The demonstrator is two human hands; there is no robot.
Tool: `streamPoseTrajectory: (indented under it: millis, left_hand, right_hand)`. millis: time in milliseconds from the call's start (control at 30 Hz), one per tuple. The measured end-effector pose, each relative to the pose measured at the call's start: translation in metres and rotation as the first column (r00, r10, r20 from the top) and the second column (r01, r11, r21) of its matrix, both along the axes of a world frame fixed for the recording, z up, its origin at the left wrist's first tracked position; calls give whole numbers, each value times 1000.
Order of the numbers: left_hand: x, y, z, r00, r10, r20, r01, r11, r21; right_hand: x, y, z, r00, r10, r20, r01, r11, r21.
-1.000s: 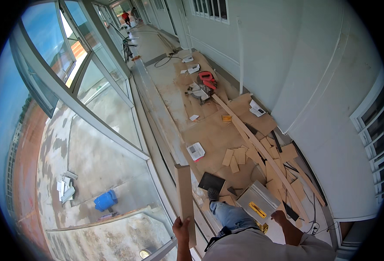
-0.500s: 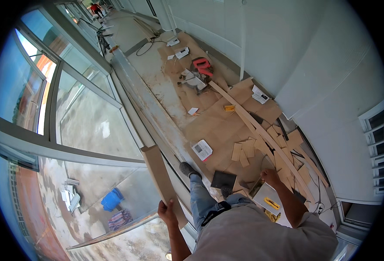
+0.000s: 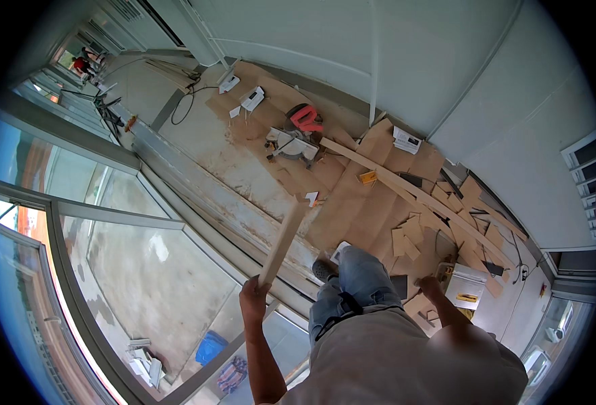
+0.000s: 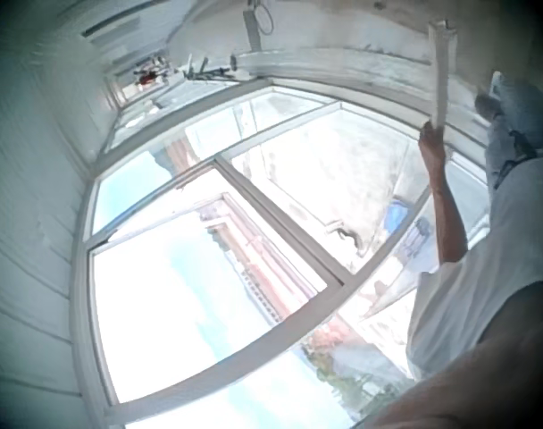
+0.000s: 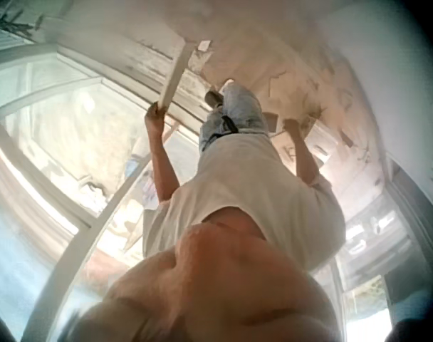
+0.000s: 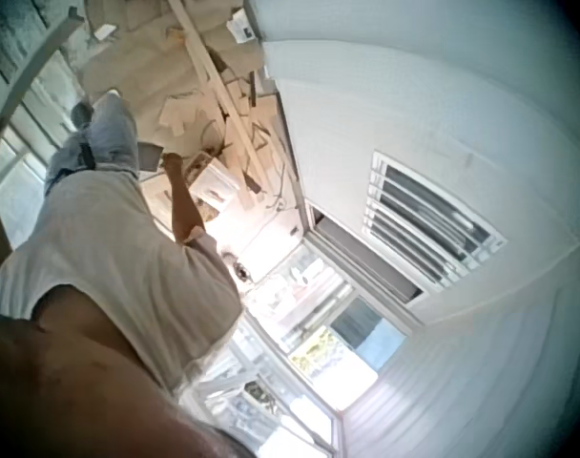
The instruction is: The person installs wooden baseboards along the wall, measuring and cutting pieces to fit corners. They use a miter saw to cut the wood and a tape measure to ensure proper length, then fit the pieces into place along the floor.
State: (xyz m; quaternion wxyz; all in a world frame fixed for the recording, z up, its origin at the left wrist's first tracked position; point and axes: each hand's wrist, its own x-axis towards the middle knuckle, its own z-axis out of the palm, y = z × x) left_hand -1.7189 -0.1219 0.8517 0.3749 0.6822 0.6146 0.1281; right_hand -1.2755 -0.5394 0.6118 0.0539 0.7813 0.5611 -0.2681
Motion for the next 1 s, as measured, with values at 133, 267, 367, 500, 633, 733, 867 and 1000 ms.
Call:
streamPoseTrajectory:
  millis: [133,267,367,500,633,733,867,1000]
  left_hand:
    - [15,146,-6,872,-461,-162,489,825,285]
    - [64,278,-21,753,-560,-346,655,686,316]
    - [87,379,-40,669,-517,-533,728,599,333]
    - [121,506,-79,492,-648,-581,852,496,168]
    - [167,603,-140,392,-770,-504,913,393,110]
    - [211,663,-204,373,-830,-414,928,333,167]
    - [249,736,-342,334,-881,-336,940,285,187]
    - [275,794,-512,296,-920,-258,947,248,204]
  right_hand:
    - [-57,52,-3,829,-498,-254,466,867,-178]
    - [-86,54,-83,741,-606,-289,605,790,-104]
    - [-108,198,-72,151,-942,-300,807,292,-513]
    - [-92,318,-117,183,-913,-365,847,335,-412]
    - [-72,503,-77,398,-766,-504,818,546,-183]
    - [-65,632,-66,271,-845,-460,839,442,-317]
    - [-84,752,-192,497,-752,-433,781,605,-156]
    - [-110,856,-343,459,-776,-433,784,582,-213]
